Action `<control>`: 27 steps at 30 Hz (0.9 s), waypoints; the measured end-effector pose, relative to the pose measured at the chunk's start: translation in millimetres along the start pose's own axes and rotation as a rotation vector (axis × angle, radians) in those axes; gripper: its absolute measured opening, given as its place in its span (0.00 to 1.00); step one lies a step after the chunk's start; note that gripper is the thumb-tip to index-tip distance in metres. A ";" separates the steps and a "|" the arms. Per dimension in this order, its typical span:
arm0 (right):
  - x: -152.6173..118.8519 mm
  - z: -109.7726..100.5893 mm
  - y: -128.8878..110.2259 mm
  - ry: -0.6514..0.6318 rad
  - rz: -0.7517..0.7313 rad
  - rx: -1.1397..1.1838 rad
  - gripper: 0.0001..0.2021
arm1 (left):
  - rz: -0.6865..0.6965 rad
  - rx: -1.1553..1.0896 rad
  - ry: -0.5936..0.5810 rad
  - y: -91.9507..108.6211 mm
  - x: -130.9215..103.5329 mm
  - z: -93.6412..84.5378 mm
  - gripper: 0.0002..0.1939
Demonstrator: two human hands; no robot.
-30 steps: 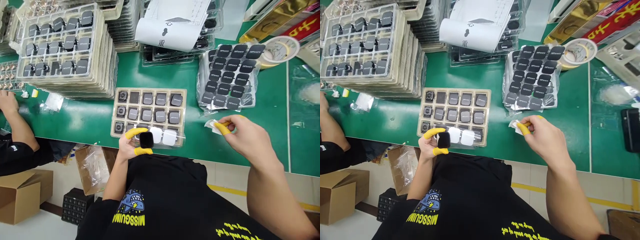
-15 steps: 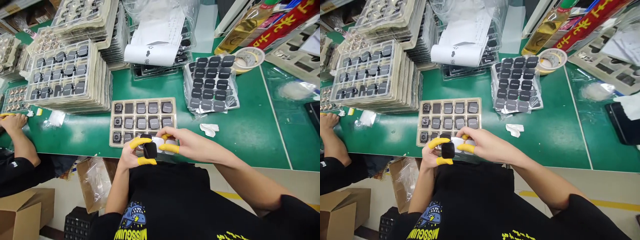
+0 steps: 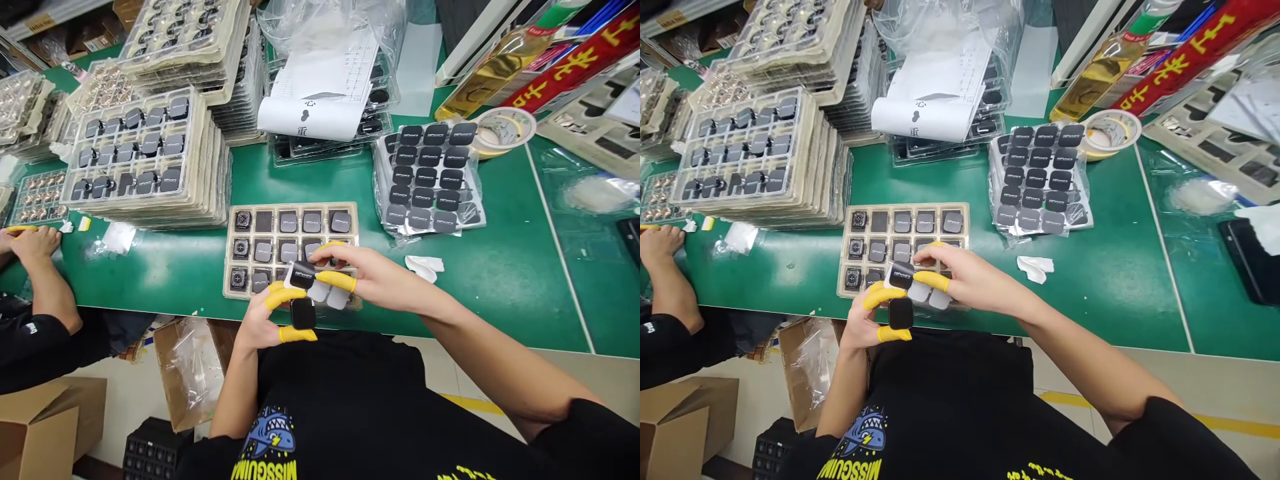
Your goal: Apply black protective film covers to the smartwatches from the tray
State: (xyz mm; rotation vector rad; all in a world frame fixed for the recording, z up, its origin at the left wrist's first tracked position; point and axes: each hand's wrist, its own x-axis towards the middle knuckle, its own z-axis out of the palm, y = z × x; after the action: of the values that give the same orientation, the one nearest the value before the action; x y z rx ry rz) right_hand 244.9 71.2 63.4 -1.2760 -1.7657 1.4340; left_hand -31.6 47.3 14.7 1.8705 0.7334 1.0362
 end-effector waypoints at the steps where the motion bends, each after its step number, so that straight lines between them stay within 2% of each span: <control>1: 1.8 0.3 -2.1 0.029 -0.026 -0.016 0.20 | 0.017 0.003 -0.013 0.8 1.4 0.1 0.39; 6: 10.9 2.5 -12.6 0.072 -0.172 -0.102 0.08 | 0.064 0.001 -0.019 4.2 5.4 0.6 0.38; 9: 14.0 6.9 -12.3 0.171 -0.315 -0.209 0.03 | 0.034 -0.009 0.010 3.4 2.7 3.5 0.37; 15: 12.8 28.3 -2.0 0.509 -0.587 -0.624 0.09 | -0.114 -0.212 0.140 -7.4 -7.8 18.4 0.39; 18: 7.9 36.5 0.4 0.558 -0.665 -0.663 0.12 | -0.152 -0.345 0.180 -11.4 -10.2 24.7 0.40; 23: -4.9 39.0 -1.0 0.546 -0.720 -0.561 0.13 | -0.151 -0.411 0.189 -15.4 -13.0 26.6 0.40; 27: -17.7 36.5 -9.7 0.534 -0.524 -0.341 0.06 | -0.147 -0.379 0.153 -17.3 -14.0 26.1 0.42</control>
State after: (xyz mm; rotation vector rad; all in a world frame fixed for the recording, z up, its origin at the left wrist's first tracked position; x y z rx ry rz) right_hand 218.1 39.2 64.4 -1.0985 -1.8112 0.4618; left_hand -17.1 33.9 -13.3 1.4067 0.6948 1.1424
